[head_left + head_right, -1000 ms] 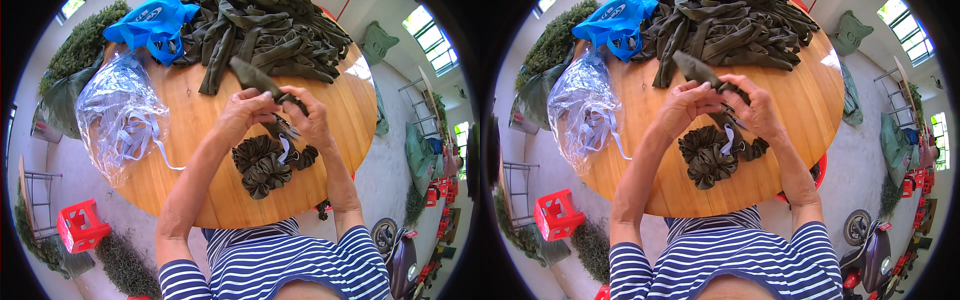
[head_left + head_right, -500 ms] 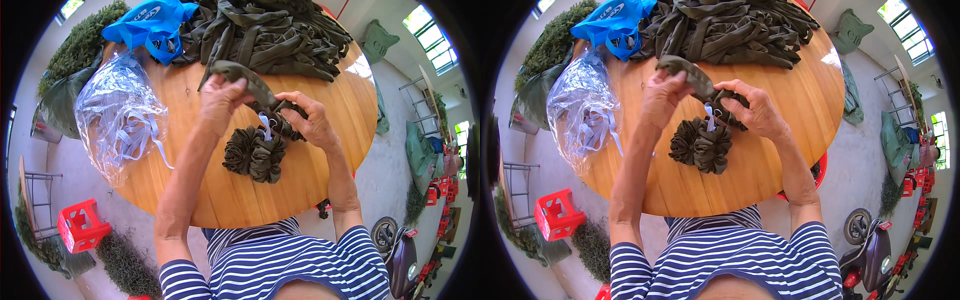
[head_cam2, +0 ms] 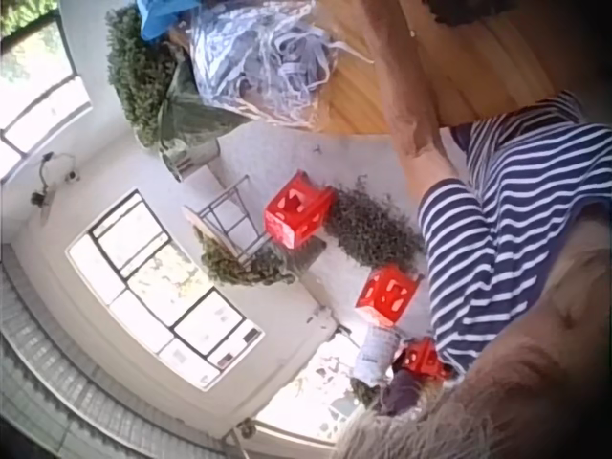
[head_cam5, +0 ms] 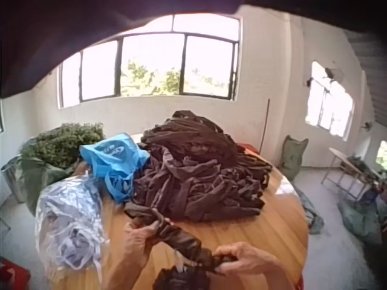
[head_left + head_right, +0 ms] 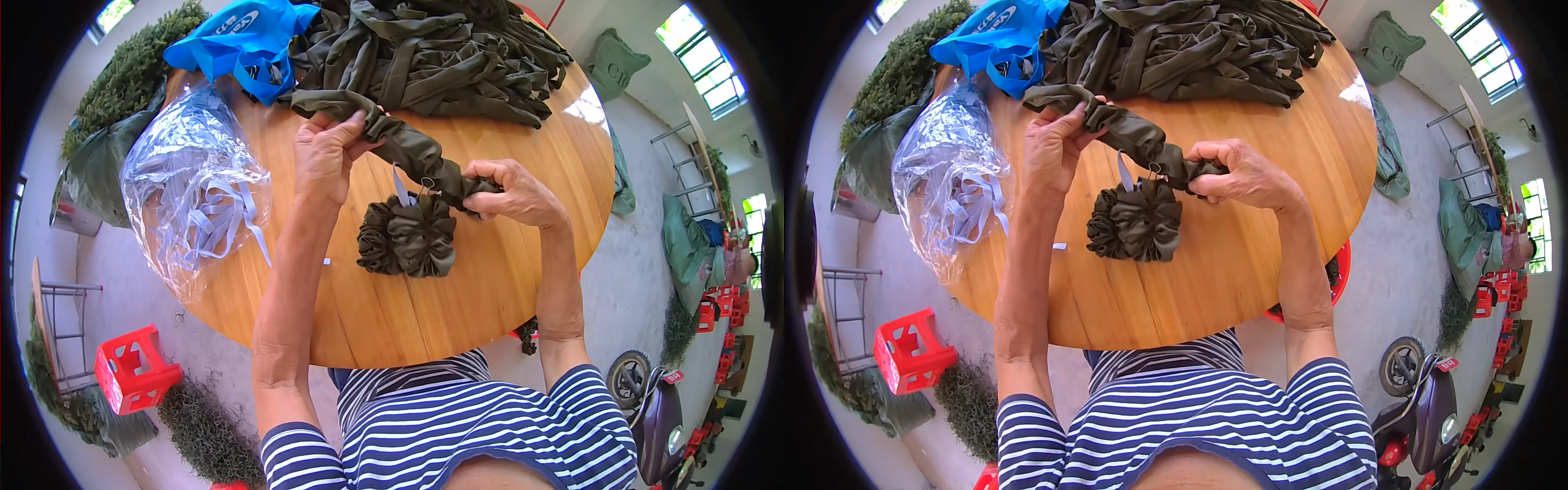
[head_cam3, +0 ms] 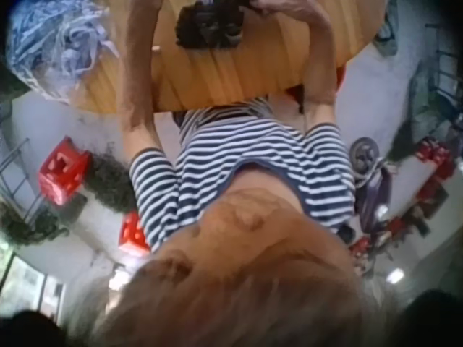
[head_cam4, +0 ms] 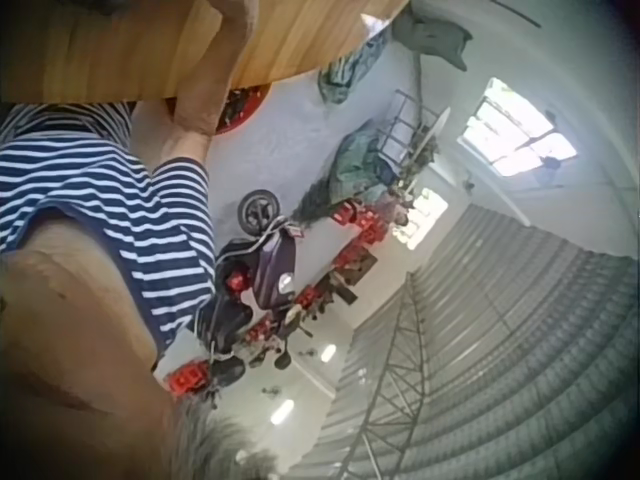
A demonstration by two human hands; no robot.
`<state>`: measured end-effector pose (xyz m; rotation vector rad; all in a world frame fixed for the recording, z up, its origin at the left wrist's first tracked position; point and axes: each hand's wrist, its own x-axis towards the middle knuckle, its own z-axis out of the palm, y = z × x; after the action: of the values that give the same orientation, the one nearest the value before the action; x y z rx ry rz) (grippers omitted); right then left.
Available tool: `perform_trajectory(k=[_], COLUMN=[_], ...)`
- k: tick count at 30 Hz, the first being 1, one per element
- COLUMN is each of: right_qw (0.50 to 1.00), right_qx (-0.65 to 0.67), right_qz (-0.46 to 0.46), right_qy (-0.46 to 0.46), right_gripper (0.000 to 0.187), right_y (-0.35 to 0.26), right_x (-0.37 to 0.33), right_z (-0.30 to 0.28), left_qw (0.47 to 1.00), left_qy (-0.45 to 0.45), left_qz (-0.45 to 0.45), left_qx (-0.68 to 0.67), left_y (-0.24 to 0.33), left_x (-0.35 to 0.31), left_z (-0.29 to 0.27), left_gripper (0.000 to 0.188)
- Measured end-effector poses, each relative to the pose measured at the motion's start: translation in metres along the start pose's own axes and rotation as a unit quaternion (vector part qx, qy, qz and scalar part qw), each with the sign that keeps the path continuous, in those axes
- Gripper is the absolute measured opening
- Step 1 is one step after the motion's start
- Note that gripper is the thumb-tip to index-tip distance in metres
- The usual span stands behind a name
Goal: The person gathers green fabric strips and ties them into a compact bundle using a white elastic band. They use a metal tool to pull the band tight and secure the bundle, then trim the excess band with scissors. The process is repeated to create multiple fabric bundles.
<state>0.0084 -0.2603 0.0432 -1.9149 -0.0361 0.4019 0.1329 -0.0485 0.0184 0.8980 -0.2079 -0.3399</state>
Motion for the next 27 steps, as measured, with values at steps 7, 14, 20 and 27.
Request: perform_trajectory(k=[7,14,20,27], right_qw=[0.944,0.970,0.985,0.992], right_qx=[-0.105,0.070,0.036,0.027], right_qz=[-0.215,-0.128,-0.085,-0.059], right_qy=[0.227,0.197,0.146,0.109], right_gripper=[0.048,0.034,0.027,0.023], right_y=[-0.007,-0.013,-0.009,-0.010], right_x=[0.012,0.001,0.001,0.000], right_z=[0.031,0.031,0.021,0.018], left_qw=[0.999,0.965,0.990,0.996], left_qy=[-0.020,-0.150,-0.076,-0.029], left_qz=[-0.026,-0.209,-0.113,-0.075], left_qx=[0.026,0.045,-0.047,0.045], left_y=[-0.025,-0.005,-0.002,-0.008], left_x=[-0.021,-0.021,-0.006,-0.010], left_z=[0.029,0.025,0.003,0.010], left_gripper=[0.009,0.023,0.021,0.015])
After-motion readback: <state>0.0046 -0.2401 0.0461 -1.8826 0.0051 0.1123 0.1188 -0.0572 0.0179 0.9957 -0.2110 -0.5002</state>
